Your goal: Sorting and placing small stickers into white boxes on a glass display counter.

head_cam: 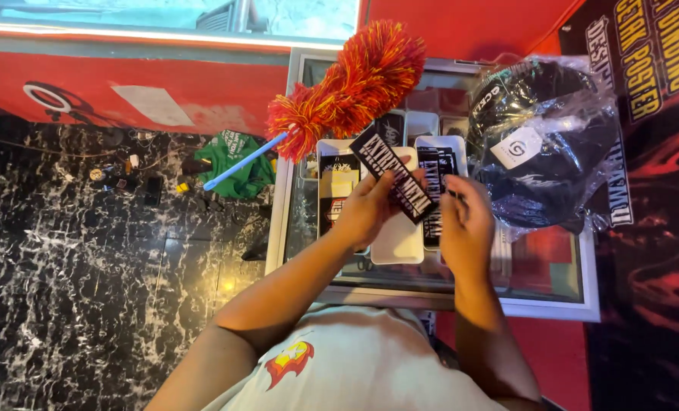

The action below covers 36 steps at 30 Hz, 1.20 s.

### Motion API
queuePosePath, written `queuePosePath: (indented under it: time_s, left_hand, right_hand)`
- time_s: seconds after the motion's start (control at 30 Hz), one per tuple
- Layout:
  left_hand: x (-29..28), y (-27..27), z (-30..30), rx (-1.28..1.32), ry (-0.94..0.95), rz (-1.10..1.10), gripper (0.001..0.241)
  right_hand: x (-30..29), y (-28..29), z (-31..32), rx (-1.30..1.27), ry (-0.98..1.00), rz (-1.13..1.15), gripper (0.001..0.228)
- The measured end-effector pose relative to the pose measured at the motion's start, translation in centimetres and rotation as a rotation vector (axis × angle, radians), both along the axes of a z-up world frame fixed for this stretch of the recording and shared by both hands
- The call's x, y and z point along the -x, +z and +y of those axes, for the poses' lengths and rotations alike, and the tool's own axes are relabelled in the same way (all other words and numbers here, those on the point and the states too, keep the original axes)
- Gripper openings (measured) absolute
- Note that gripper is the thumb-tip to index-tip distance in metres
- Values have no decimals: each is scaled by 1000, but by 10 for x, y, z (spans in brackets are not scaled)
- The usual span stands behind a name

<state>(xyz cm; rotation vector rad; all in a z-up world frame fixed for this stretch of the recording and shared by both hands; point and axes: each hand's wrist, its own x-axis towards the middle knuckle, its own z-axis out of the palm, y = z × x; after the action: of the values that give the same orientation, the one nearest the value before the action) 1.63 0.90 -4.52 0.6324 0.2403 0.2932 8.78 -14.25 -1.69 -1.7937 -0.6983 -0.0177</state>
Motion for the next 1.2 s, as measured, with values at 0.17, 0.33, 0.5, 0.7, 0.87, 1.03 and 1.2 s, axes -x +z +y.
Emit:
queuePosePath:
  time_s: [0.17,0.33,0.5,0.7,0.87,1.03,1.2]
  left_hand:
    - [3,16,-11,-13,52,65,24]
    - [9,52,3,-68,170,28,28]
    - [2,6,-26,-313,148,158,26]
    - [-10,-33,-32,-377,341,188,14]
    - [-4,-7,-21,-467,358,172,14]
    - [3,-8,33,-268,561,4,18]
    - [15,8,15,-477,160,123,56]
  right_hand:
    - [25,-3,17,-200,73,264,27]
    - [15,-18,7,-171,-89,209,31]
    - [28,5,8,-307,182,340,29]
    - [-3,-3,-14,160,101,-185,48]
    - [-10,-33,-25,258,190,122,28]
    - [-3,-22,-24,251,239,153,26]
    - [-10,-24,-8,173,250,134,22]
